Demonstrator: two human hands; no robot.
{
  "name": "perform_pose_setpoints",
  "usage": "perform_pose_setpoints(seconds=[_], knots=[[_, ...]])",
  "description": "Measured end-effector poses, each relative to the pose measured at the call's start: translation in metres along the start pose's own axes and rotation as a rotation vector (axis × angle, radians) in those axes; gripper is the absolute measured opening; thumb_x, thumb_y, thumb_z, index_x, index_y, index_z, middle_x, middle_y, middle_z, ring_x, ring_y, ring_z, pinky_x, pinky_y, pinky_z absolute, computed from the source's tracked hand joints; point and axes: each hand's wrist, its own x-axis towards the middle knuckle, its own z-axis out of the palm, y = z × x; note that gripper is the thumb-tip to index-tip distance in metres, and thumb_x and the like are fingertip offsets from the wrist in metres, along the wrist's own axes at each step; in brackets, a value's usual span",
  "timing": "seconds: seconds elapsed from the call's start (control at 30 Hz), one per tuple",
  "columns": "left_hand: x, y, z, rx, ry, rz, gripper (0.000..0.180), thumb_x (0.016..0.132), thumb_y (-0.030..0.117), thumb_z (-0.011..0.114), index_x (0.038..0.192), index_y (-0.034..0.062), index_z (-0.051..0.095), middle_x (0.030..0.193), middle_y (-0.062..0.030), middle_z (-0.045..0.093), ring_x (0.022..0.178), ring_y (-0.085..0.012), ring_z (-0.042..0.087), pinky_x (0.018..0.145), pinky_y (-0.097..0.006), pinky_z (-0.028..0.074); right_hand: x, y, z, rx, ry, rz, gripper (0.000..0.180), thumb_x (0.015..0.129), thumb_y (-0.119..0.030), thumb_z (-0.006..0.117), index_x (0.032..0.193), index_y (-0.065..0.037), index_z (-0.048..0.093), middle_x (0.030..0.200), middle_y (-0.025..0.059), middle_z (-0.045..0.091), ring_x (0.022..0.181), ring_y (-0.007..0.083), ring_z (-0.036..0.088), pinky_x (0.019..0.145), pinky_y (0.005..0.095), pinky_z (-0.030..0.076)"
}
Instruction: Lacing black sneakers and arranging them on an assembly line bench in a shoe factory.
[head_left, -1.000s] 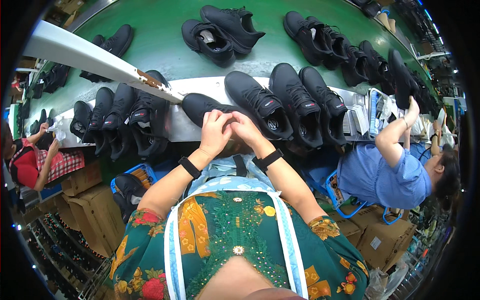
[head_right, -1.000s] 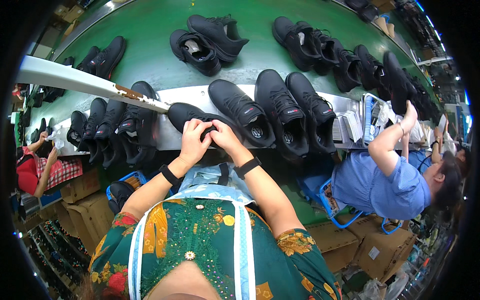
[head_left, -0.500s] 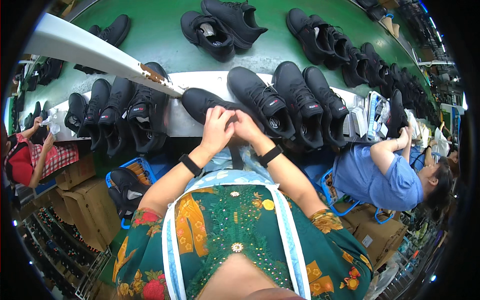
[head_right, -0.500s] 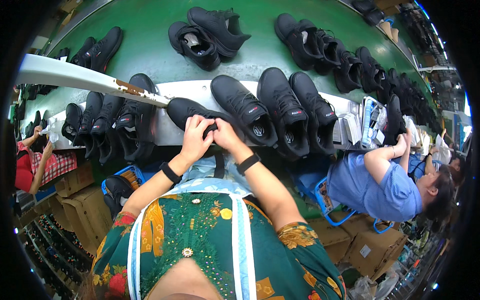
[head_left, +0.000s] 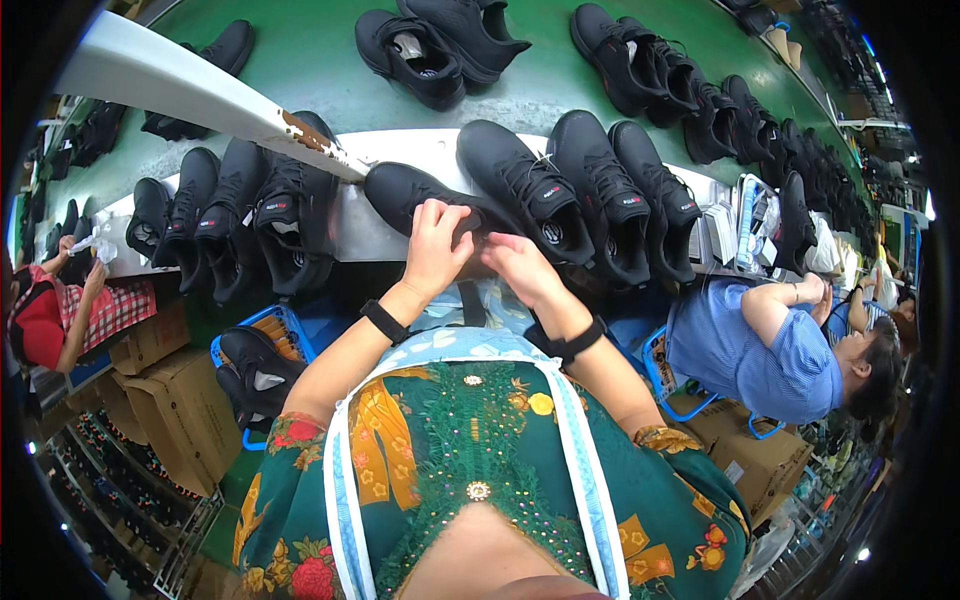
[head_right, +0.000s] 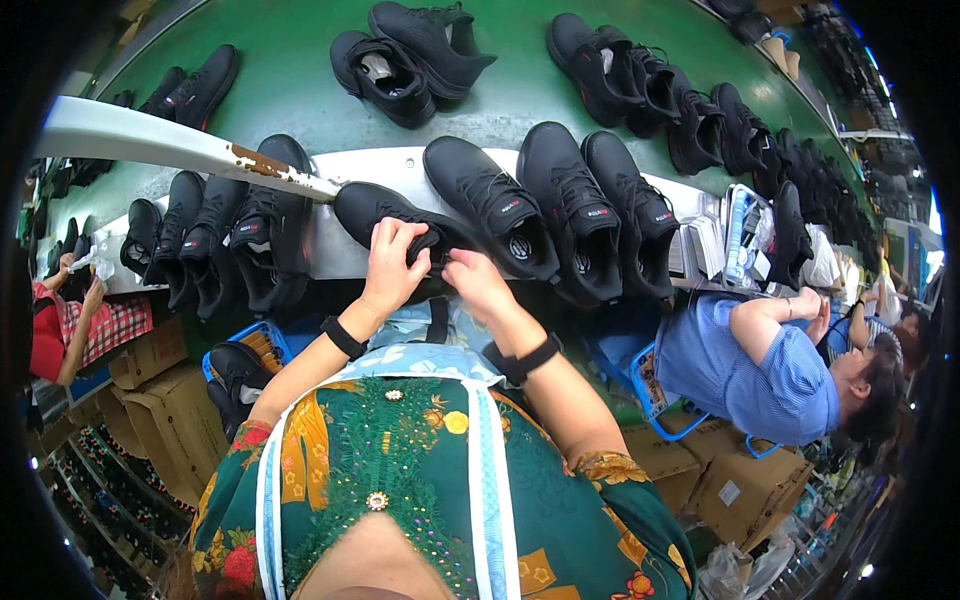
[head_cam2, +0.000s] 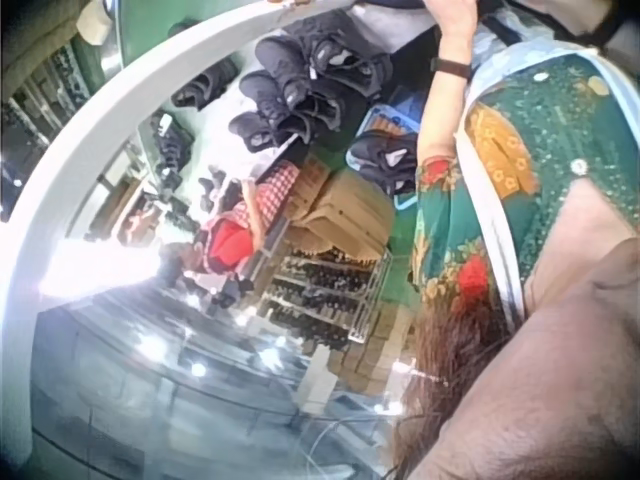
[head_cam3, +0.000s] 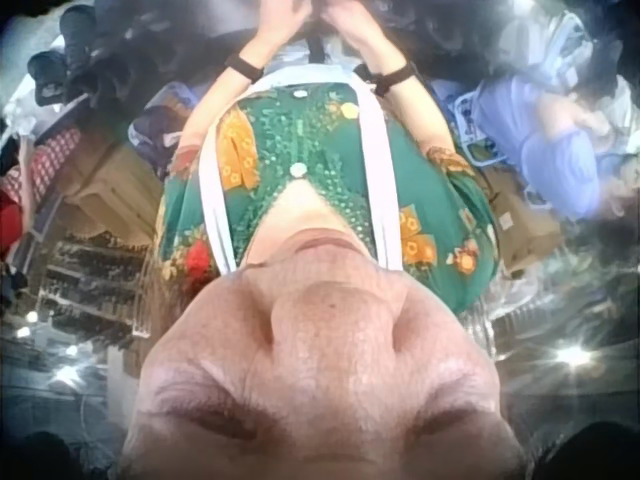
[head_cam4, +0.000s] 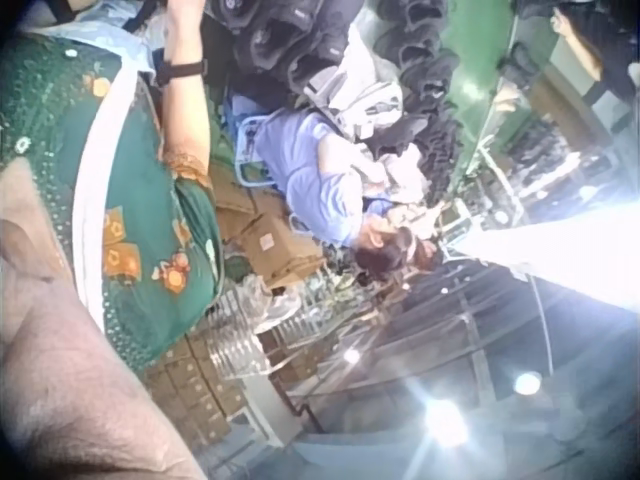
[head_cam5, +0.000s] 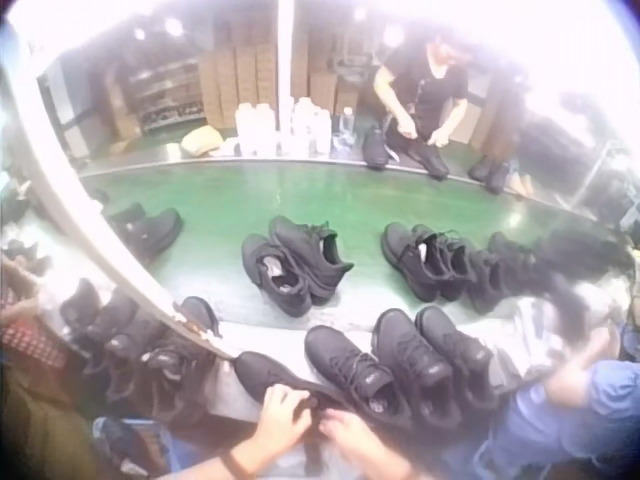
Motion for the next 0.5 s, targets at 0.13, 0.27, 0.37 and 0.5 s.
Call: perform_pose_setpoints(seconds=[0.13, 0.27, 0.37, 0.5], knots=[[0.0, -0.001, 0.001, -0.003, 0.012, -0.002, 0.032, 0.065, 0.004, 0.062, 0.097, 0.0044, 0.056, 0.088, -0.012, 0.047, 0.087, -0.0299, 0.045, 0.078, -0.038, 0.042, 0.033, 0.003, 0.01, 0.101, -0.073, -0.075, 0.027, 0.082, -0.003, 0.048, 0.103, 0.012, 0.055, 0.088, 0.0101, 0.06, 0.076, 0.0146, 0.056, 0.07, 0.0267, 0.046], [0.0, 0.0, 0.001, 0.001, -0.006, -0.001, 0.032, 0.066, 0.004, 0.062, 0.097, 0.0042, 0.056, 0.088, -0.0121, 0.047, 0.087, -0.0297, 0.045, 0.078, -0.038, 0.042, 0.051, 0.013, 0.032, 0.321, 0.236, -0.04, 0.015, 0.084, -0.004, 0.051, 0.091, 0.006, 0.059, 0.081, 0.0087, 0.061, 0.07, 0.0138, 0.057, 0.063, 0.0255, 0.046], [0.001, -0.001, -0.001, -0.022, -0.02, -0.013, 0.032, 0.066, 0.005, 0.062, 0.097, 0.0042, 0.056, 0.089, -0.0122, 0.047, 0.087, -0.0295, 0.045, 0.078, -0.038, 0.042, 0.05, 0.016, 0.04, 0.476, 0.268, -0.074, 0.014, 0.086, -0.004, 0.05, 0.093, 0.005, 0.058, 0.084, 0.0088, 0.061, 0.071, 0.015, 0.058, 0.063, 0.0258, 0.046], [0.0, 0.0, -0.004, -0.025, -0.042, 0.004, 0.034, 0.066, 0.005, 0.062, 0.099, 0.0046, 0.056, 0.089, -0.0126, 0.047, 0.087, -0.0299, 0.045, 0.078, -0.039, 0.041, 0.037, 0.015, 0.035, 0.739, 0.207, -0.11, 0.014, 0.084, 0.0, 0.048, 0.095, 0.004, 0.056, 0.095, 0.012, 0.059, 0.087, 0.0206, 0.057, 0.081, 0.031, 0.046]])
